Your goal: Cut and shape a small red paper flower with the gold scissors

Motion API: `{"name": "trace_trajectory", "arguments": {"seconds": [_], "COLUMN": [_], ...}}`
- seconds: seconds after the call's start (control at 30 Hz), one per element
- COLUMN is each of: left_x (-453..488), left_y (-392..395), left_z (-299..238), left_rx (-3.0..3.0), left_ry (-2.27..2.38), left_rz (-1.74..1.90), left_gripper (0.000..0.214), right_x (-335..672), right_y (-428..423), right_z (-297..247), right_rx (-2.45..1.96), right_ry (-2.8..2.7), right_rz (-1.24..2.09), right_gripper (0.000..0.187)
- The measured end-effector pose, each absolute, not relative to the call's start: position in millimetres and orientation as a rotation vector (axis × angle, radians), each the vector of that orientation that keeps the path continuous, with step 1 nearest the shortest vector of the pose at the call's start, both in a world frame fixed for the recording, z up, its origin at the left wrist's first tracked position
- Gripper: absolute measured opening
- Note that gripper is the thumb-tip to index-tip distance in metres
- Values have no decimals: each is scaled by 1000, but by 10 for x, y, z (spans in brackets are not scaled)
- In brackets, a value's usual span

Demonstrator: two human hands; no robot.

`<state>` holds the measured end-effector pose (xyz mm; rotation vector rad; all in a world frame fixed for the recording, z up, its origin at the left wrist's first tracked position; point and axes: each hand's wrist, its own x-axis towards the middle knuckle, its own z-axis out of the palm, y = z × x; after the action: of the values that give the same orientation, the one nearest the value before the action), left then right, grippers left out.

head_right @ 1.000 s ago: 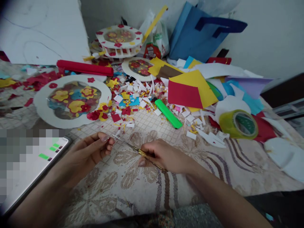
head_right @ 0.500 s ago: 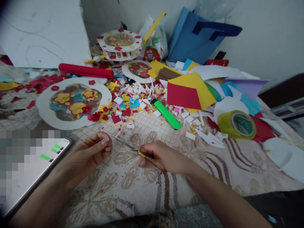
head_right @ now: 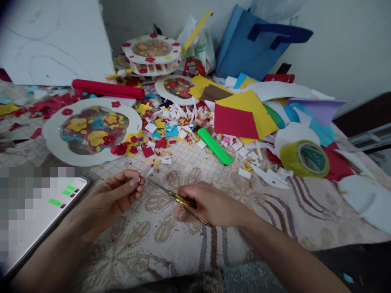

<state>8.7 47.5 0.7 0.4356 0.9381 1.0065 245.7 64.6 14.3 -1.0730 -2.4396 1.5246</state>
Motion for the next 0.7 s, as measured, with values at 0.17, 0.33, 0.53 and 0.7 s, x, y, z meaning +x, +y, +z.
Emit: {"name": "trace_trajectory", "arguments": {"seconds": [0.17,0.33,0.53,0.7], "left_x": [92,95,93,106], "left_y": [471,461,463,460], "left_z": [38,42,25,52], "left_rx": [436,442,484,480], "left_ry": [963,982,993,1007], "left_rz": [981,978,994,1012], "left_gripper": [14,13,11,14], "right_x": [2452,2442,2456,2454], "right_y": [656,679,662,652], "right_z": [151,193,171,162], "right_rx": [-1082,-1060,-1081,-1093], "right_ry": [-2464,-2417,-2369,-2374], "right_rz": [1497,1597,1651,1677], "right_gripper": [35,42,43,36]}}
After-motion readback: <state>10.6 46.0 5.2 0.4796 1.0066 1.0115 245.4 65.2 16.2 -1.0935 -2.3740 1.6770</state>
